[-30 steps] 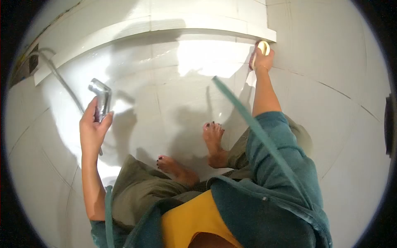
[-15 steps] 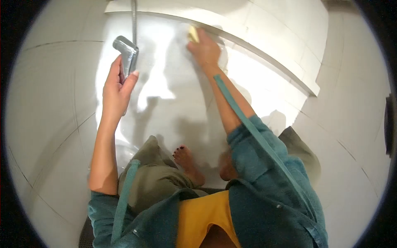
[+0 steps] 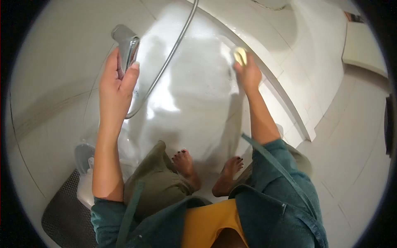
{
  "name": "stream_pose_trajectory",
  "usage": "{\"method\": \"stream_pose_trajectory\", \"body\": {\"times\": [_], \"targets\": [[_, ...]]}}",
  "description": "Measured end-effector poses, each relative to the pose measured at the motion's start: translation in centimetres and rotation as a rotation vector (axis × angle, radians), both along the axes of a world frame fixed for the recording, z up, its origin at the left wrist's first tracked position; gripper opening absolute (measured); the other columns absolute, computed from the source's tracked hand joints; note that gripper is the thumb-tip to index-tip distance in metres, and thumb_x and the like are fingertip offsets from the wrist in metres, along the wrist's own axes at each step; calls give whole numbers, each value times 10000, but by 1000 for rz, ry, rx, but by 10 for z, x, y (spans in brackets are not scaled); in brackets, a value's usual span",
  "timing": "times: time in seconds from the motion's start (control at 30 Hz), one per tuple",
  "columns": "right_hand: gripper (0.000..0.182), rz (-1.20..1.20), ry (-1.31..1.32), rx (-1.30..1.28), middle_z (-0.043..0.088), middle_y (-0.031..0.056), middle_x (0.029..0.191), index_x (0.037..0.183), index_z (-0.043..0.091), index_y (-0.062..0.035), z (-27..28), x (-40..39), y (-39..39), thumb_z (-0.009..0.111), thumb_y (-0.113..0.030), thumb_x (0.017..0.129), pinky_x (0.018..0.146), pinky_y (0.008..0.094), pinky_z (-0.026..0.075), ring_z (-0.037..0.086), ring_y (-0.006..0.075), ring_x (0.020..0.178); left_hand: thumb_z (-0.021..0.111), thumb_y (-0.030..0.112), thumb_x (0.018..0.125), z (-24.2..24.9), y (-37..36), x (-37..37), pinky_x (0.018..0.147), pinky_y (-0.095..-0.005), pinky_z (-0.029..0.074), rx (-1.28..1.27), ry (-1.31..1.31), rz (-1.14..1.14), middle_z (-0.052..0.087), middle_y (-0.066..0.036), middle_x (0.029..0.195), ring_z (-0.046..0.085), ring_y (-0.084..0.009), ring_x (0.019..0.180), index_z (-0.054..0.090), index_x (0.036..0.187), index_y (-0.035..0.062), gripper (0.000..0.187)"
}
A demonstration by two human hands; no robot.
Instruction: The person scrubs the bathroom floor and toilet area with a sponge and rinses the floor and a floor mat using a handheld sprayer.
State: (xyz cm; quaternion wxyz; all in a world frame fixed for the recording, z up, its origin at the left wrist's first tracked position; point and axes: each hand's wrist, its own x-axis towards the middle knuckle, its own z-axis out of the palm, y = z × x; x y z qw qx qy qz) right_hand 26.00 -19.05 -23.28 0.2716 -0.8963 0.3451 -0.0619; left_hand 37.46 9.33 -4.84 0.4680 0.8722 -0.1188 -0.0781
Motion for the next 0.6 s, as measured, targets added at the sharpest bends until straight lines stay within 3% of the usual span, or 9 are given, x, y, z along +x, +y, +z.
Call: {"method": "stream_pose_trajectory", "body": {"times": [0.07, 0.17, 0.23, 0.3, 0.33, 0.43, 0.5, 0.6], "targets": [[447, 66, 27, -5, 606, 148, 861, 1098, 482, -135, -9, 58, 13, 647, -285, 710, 691, 418, 437, 578, 335, 802, 546, 177, 829, 20, 5, -6, 713, -232, 398, 36, -29, 4, 549, -54, 938, 489, -109, 761, 455, 1188, 2, 410], [452, 99, -11, 7, 628, 107, 780, 1099, 485, -157, -17, 123, 63, 582, -343, 698, 595, 414, 472, 610, 290, 715, 561, 181, 820, 37, 12, -12, 729, -225, 396, 210, -36, 28, 564, -63, 929, 488, -112, 765, 459, 1185, 7, 417], [404, 325, 169, 77, 631, 104, 789, 1115, 483, -182, -26, 121, 124, 541, -339, 748, 610, 401, 489, 621, 274, 717, 566, 190, 818, 35, 16, -7, 720, -226, 401, 108, -145, 26, 571, -63, 898, 486, -112, 755, 463, 1179, 5, 418], [369, 516, 156, 103, 623, 115, 814, 1116, 490, -238, -30, 96, 181, 537, -332, 762, 624, 408, 492, 617, 288, 718, 562, 189, 819, 35, 12, -3, 708, -228, 402, 128, -137, 16, 567, -55, 883, 480, -105, 748, 464, 1176, 3, 415], [396, 597, 53, 135, 614, 120, 820, 1120, 490, -201, -27, 82, 196, 554, -337, 754, 617, 409, 490, 613, 286, 707, 556, 184, 821, 39, 10, -3, 706, -227, 400, 154, -107, 25, 562, -52, 881, 480, -102, 756, 465, 1174, 1, 408], [455, 465, -108, 108, 606, 128, 827, 1147, 476, -162, -28, 60, 173, 581, -333, 738, 610, 410, 482, 606, 282, 705, 543, 174, 825, 39, 20, 0, 702, -223, 397, 144, -102, 35, 553, -48, 883, 480, -98, 767, 461, 1172, -8, 400], [515, 263, -162, 41, 602, 124, 829, 1181, 449, -127, -42, 61, 109, 605, -303, 723, 603, 417, 472, 598, 292, 696, 535, 169, 828, 33, 32, -1, 698, -220, 395, 109, -117, 45, 549, -46, 886, 480, -98, 771, 457, 1173, -15, 399], [461, 129, 127, -75, 595, 169, 934, 1148, 433, -96, -9, 80, 42, 591, -274, 754, 696, 440, 462, 593, 333, 826, 532, 145, 826, 30, 48, -7, 705, -212, 393, 52, -164, 117, 541, -59, 923, 479, -97, 783, 439, 1184, -30, 408]]}}
